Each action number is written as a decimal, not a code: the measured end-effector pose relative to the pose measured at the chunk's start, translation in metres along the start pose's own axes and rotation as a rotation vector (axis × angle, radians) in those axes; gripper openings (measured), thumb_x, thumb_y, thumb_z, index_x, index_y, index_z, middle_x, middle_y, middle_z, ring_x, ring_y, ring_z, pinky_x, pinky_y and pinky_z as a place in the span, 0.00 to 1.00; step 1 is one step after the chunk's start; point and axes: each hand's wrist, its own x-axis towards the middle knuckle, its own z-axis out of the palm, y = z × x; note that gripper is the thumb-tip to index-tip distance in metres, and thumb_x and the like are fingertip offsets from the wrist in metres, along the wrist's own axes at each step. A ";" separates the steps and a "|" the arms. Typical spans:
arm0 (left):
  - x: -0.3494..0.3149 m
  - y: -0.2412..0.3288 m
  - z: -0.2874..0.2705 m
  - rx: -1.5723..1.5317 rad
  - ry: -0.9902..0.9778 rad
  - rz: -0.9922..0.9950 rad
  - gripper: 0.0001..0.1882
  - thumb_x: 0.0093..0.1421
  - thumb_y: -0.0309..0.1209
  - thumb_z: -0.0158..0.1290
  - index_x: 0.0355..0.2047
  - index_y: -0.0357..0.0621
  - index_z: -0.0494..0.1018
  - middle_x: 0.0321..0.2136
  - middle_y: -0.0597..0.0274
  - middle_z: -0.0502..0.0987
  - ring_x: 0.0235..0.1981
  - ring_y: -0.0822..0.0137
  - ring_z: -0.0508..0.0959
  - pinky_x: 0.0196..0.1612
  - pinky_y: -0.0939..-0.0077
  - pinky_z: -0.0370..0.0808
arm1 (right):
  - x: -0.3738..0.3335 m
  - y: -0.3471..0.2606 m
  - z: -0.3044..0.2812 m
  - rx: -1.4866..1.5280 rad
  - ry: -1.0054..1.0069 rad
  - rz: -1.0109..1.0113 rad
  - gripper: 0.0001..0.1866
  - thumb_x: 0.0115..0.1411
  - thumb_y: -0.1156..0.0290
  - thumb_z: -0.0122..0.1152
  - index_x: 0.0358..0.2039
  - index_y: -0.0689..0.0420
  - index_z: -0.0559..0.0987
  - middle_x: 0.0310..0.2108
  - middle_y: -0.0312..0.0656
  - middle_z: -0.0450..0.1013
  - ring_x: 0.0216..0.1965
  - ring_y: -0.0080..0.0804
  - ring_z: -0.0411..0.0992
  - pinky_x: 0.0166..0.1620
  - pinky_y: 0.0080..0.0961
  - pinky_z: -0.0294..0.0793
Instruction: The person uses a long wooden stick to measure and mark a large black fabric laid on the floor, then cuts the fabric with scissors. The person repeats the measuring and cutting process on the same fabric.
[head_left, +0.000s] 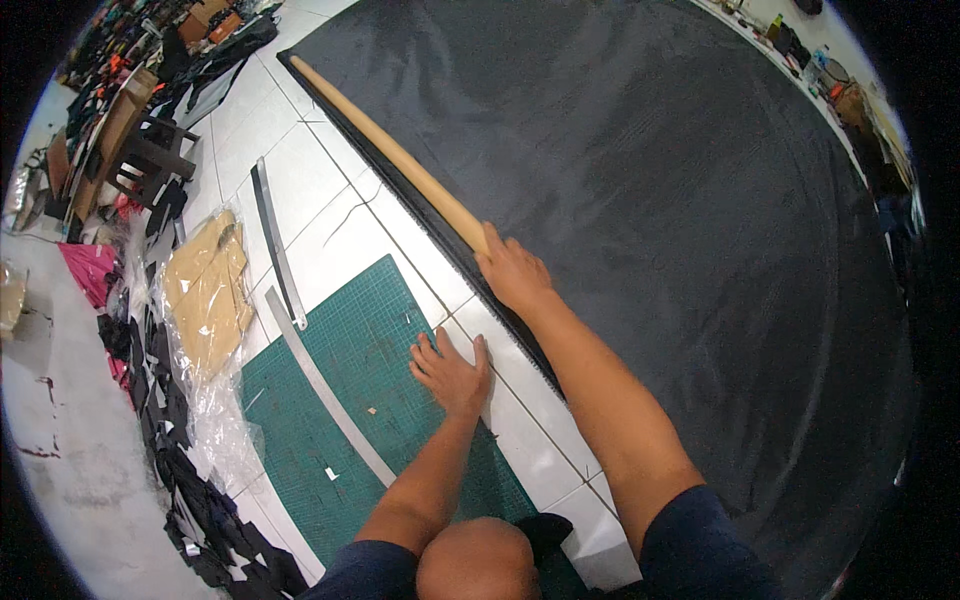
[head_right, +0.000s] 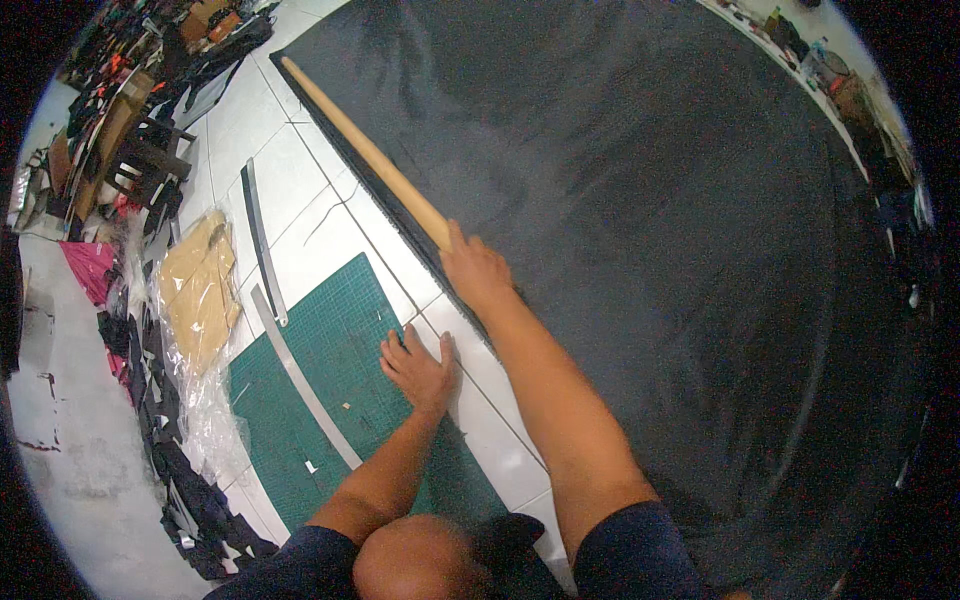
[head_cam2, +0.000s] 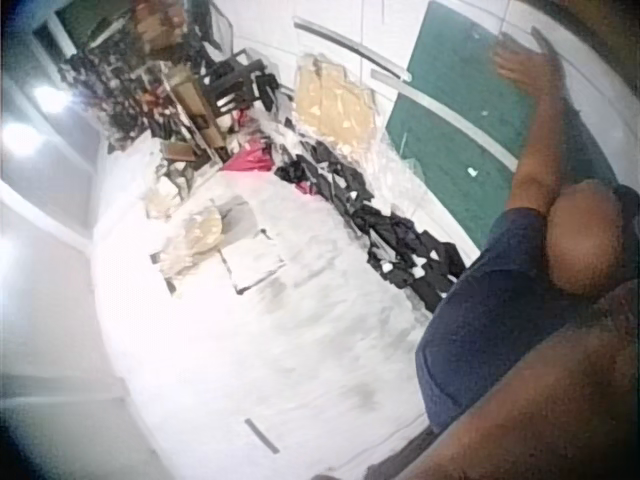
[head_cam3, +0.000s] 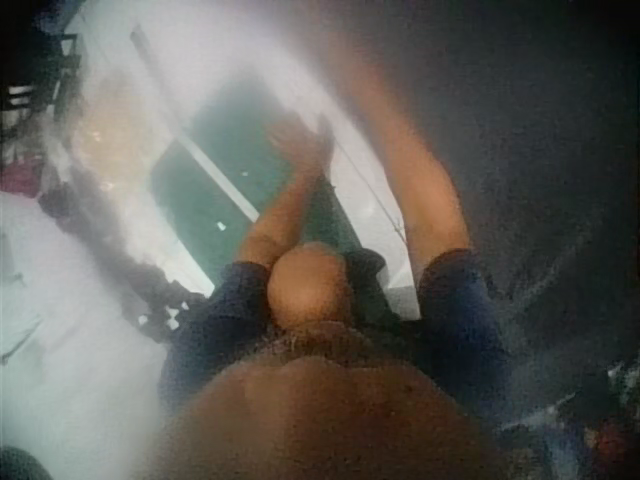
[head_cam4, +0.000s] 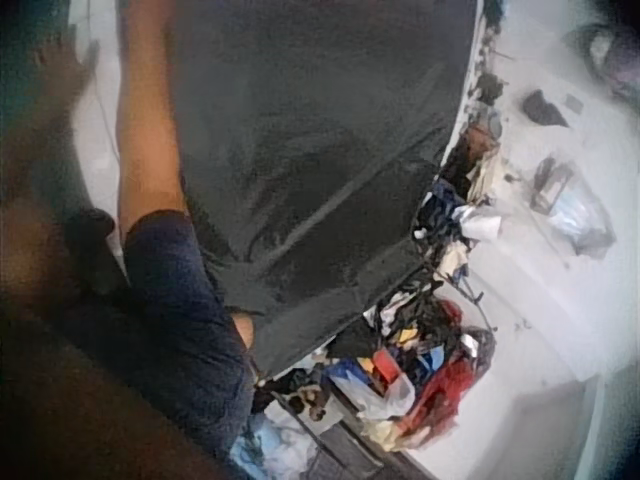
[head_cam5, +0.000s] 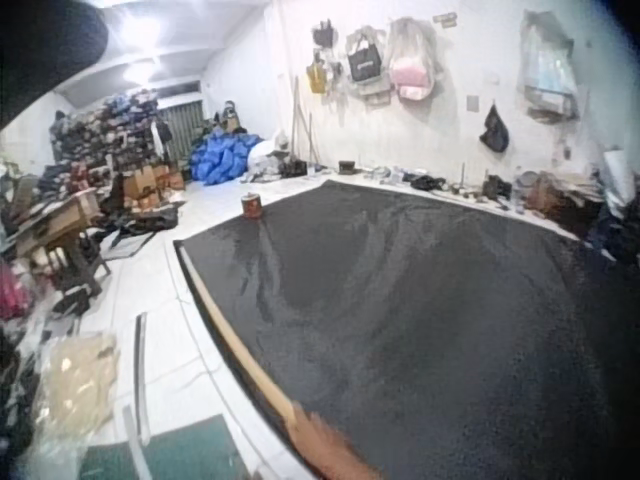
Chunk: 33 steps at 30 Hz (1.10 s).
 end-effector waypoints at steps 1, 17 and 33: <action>0.000 -0.003 0.002 0.004 0.000 -0.003 0.40 0.62 0.56 0.50 0.63 0.35 0.60 0.64 0.35 0.55 0.68 0.38 0.49 0.69 0.41 0.41 | 0.010 -0.007 0.004 0.014 -0.021 -0.011 0.31 0.69 0.55 0.48 0.68 0.52 0.58 0.51 0.57 0.71 0.51 0.55 0.73 0.53 0.48 0.73; 0.000 -0.010 0.008 0.027 0.017 0.005 0.39 0.63 0.55 0.49 0.64 0.36 0.59 0.64 0.35 0.55 0.68 0.38 0.49 0.68 0.41 0.41 | -0.229 0.128 -0.009 -0.270 0.165 -0.037 0.28 0.61 0.56 0.60 0.59 0.54 0.70 0.41 0.49 0.72 0.40 0.46 0.73 0.40 0.44 0.72; 0.025 0.083 -0.007 -0.130 -0.001 0.605 0.34 0.65 0.52 0.47 0.64 0.41 0.63 0.65 0.36 0.59 0.68 0.39 0.55 0.68 0.44 0.49 | -0.334 0.193 0.013 -0.277 0.290 0.216 0.29 0.65 0.56 0.56 0.66 0.37 0.66 0.44 0.45 0.67 0.45 0.45 0.67 0.47 0.44 0.68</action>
